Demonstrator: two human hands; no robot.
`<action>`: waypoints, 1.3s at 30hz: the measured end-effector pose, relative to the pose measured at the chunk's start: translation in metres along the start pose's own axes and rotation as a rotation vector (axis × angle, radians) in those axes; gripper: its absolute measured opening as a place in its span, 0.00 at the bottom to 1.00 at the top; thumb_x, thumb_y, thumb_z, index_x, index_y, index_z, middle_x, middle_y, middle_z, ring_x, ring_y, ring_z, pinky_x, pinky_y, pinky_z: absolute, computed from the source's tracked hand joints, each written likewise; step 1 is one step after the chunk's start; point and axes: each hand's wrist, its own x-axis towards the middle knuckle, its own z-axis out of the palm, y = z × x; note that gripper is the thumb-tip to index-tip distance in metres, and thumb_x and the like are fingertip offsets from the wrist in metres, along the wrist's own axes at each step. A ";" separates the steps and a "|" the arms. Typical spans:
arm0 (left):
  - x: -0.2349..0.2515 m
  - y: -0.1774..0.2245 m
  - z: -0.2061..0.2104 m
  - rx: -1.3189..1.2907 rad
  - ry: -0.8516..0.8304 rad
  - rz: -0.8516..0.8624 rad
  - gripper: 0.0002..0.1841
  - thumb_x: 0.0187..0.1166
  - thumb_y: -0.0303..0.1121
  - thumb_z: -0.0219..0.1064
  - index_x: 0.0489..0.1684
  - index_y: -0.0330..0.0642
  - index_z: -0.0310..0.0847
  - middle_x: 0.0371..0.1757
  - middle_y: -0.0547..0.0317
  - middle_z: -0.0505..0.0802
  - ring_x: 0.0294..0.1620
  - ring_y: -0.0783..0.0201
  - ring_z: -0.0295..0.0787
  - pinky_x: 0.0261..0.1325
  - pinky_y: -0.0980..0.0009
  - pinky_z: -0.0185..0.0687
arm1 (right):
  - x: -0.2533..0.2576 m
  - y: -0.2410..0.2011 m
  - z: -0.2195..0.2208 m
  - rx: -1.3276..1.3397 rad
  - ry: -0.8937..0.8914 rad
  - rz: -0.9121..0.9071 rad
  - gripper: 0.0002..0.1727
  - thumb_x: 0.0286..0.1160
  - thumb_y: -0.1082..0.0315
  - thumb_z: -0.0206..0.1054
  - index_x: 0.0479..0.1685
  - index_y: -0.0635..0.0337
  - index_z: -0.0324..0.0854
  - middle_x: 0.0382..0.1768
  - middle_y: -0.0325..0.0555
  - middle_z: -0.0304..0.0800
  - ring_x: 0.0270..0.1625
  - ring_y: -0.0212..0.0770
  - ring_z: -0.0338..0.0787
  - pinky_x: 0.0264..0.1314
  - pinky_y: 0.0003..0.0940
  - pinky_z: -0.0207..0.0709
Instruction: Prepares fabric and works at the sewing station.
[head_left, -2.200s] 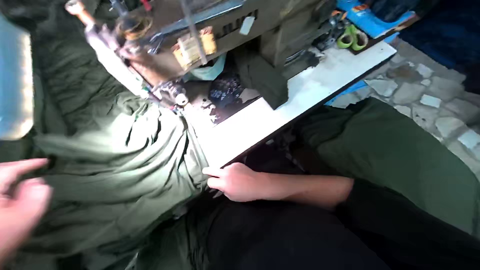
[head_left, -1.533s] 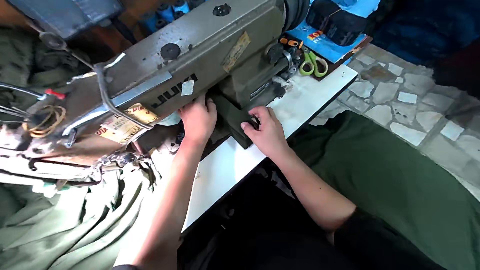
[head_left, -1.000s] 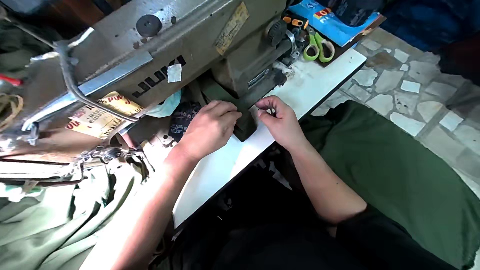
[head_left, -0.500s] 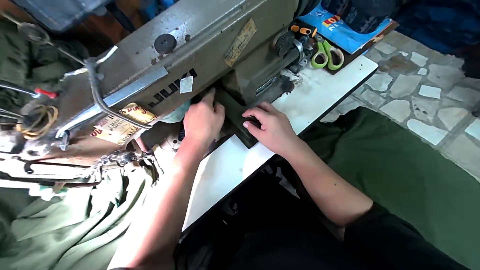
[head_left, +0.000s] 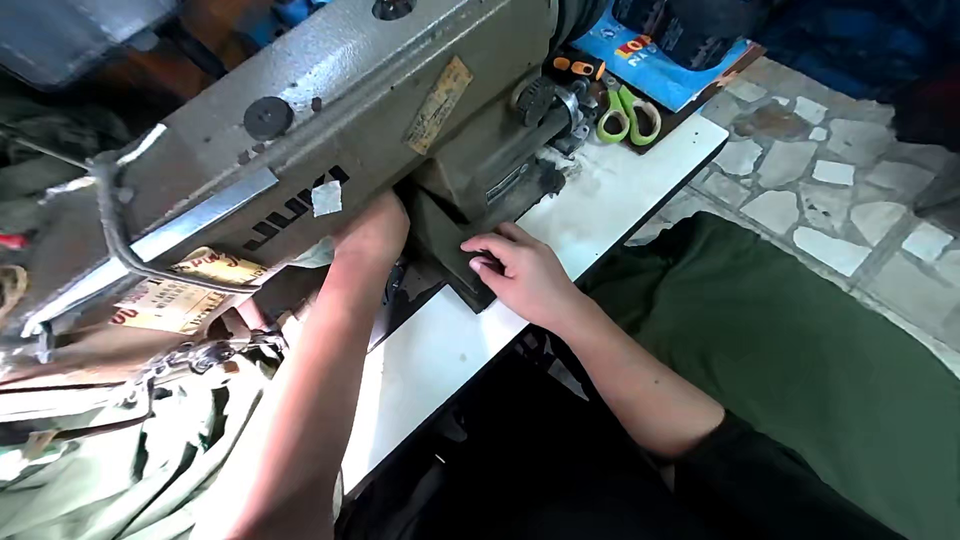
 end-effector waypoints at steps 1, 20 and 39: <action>-0.009 -0.006 0.001 -0.070 0.042 0.114 0.19 0.89 0.31 0.50 0.62 0.26 0.82 0.64 0.22 0.86 0.70 0.25 0.81 0.68 0.25 0.70 | -0.001 0.002 -0.002 0.057 -0.003 0.028 0.13 0.81 0.69 0.67 0.60 0.57 0.90 0.51 0.54 0.88 0.42 0.45 0.90 0.44 0.43 0.86; -0.060 -0.028 0.018 -0.486 0.186 0.931 0.11 0.78 0.25 0.62 0.38 0.34 0.93 0.49 0.43 0.95 0.58 0.46 0.91 0.67 0.58 0.83 | -0.019 0.006 -0.016 0.226 0.021 0.245 0.13 0.82 0.69 0.62 0.59 0.62 0.87 0.54 0.48 0.90 0.49 0.31 0.87 0.53 0.28 0.80; -0.052 -0.025 0.013 -0.481 0.159 0.951 0.09 0.73 0.24 0.62 0.33 0.34 0.90 0.44 0.44 0.94 0.54 0.47 0.91 0.61 0.59 0.84 | -0.027 0.006 -0.015 0.228 0.059 0.195 0.12 0.82 0.70 0.63 0.57 0.60 0.86 0.49 0.42 0.89 0.31 0.23 0.78 0.34 0.19 0.73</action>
